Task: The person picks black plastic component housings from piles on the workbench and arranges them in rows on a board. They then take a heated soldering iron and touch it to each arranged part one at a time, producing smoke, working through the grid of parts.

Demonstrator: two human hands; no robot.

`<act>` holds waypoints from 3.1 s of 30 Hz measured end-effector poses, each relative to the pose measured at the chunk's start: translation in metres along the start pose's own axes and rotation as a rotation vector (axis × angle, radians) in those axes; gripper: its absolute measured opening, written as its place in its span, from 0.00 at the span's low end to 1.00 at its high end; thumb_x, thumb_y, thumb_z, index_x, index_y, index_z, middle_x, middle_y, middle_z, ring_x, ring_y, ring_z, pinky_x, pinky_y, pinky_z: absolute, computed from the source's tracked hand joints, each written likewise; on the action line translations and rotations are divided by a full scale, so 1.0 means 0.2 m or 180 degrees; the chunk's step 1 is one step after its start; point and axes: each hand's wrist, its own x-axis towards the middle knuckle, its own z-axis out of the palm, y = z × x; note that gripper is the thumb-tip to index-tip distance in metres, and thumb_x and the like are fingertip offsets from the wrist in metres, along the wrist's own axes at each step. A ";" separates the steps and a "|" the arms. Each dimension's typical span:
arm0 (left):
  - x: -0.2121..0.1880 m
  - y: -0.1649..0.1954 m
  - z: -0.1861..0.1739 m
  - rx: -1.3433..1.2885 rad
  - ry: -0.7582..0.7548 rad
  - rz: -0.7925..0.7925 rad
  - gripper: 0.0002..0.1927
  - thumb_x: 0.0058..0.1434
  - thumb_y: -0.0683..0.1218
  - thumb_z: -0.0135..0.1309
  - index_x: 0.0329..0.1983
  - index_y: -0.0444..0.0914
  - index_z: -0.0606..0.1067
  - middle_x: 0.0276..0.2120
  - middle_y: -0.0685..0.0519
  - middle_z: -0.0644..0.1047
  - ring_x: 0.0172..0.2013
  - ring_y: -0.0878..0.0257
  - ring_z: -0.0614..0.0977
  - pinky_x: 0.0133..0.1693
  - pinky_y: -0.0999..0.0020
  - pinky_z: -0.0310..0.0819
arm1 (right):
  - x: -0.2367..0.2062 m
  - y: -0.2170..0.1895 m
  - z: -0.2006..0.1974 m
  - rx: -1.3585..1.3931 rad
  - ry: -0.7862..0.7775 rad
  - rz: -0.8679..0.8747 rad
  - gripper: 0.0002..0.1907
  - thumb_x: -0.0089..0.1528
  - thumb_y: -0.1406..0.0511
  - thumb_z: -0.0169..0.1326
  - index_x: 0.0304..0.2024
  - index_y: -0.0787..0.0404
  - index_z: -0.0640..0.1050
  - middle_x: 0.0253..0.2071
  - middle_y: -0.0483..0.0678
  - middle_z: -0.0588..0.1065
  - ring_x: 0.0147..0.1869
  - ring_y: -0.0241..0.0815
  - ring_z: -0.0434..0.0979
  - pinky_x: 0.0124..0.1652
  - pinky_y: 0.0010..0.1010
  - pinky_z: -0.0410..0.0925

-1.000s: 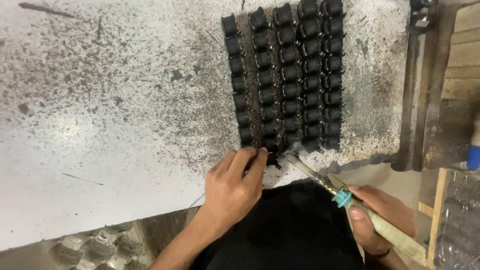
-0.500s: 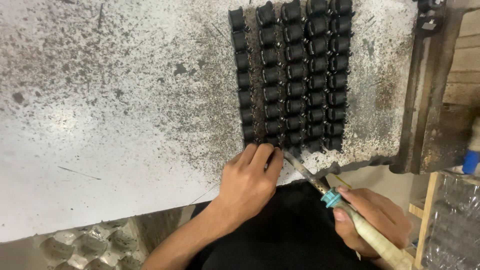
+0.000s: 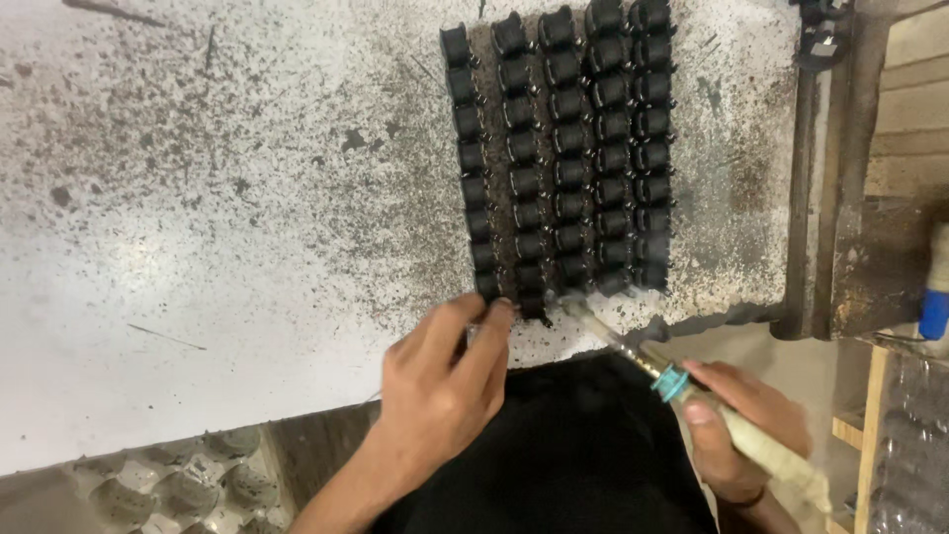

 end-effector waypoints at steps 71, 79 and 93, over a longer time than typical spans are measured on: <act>-0.21 -0.14 0.09 -0.0457 -0.0215 -0.0217 0.17 0.50 0.36 0.63 0.45 0.35 0.79 0.38 0.51 0.76 0.34 0.56 0.79 0.32 0.62 0.76 | -0.02 -0.17 0.02 -0.0137 -0.0895 -0.0347 0.15 0.61 0.66 0.59 0.47 0.70 0.78 0.36 0.56 0.80 0.35 0.46 0.85 0.38 0.32 0.77; -0.21 -0.14 0.07 -0.0477 -0.0328 -0.0171 0.15 0.53 0.36 0.62 0.45 0.35 0.79 0.39 0.52 0.76 0.35 0.58 0.80 0.32 0.64 0.76 | -0.08 -0.10 0.07 -0.0068 -0.0614 -0.0326 0.15 0.61 0.64 0.60 0.45 0.70 0.78 0.36 0.58 0.80 0.36 0.47 0.85 0.37 0.30 0.78; -0.17 -0.08 0.01 -0.0597 -0.0206 -0.0136 0.16 0.53 0.34 0.61 0.46 0.32 0.79 0.38 0.49 0.76 0.35 0.56 0.79 0.32 0.61 0.75 | 0.01 -0.19 0.05 -0.0230 -0.0838 -0.0449 0.15 0.60 0.62 0.60 0.42 0.69 0.81 0.34 0.54 0.82 0.32 0.40 0.85 0.33 0.25 0.77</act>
